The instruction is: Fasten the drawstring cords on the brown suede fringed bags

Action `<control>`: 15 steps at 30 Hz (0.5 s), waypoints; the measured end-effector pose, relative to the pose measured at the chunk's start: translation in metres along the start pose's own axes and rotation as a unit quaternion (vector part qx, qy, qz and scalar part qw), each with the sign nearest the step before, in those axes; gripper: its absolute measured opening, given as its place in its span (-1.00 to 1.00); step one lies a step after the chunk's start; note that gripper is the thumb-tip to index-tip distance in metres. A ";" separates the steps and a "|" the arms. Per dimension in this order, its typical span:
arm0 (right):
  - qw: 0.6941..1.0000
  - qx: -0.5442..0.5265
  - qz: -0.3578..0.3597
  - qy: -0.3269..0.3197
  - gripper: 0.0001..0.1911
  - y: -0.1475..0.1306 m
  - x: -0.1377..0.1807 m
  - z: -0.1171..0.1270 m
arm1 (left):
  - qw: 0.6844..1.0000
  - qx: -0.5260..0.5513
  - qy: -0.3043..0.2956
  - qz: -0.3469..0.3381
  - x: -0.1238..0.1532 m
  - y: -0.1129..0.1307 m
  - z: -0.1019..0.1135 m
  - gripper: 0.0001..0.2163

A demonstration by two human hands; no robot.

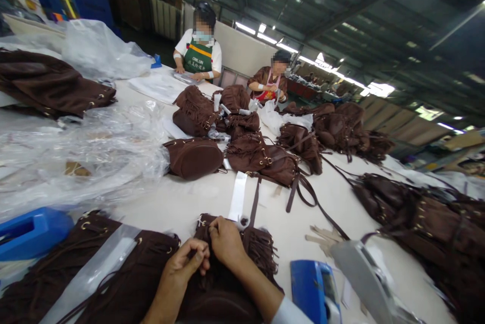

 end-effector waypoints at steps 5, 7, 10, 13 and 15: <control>0.998 -0.064 0.019 -0.013 -0.87 -0.001 0.004 0.000 | 0.991 0.066 0.110 0.039 -0.004 -0.001 0.008 -0.62; 0.995 -0.093 0.026 -0.035 -0.88 -0.003 0.008 -0.001 | 0.986 0.085 0.129 0.057 -0.007 -0.003 0.008 -0.51; 0.994 -0.084 0.054 -0.045 -0.89 -0.008 0.012 0.002 | 0.990 0.037 0.121 0.060 -0.009 -0.002 0.007 -0.56; 0.997 -0.019 0.072 -0.021 -0.87 -0.010 0.012 0.004 | 0.993 -0.022 0.107 0.054 -0.006 0.000 0.005 -0.65; 0.998 0.023 0.052 -0.010 -0.86 -0.006 0.009 0.003 | 0.996 -0.042 0.056 0.046 -0.004 0.001 -0.001 -0.66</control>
Point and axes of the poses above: each hand's wrist, its own x-axis away from the middle knuckle, its own z-axis out of the back of the hand, y = z × x, the point moved 5 cm from there along -x, towards the middle knuckle, and after that the axes turned 2 degrees about -y, right-handed, at the moved point
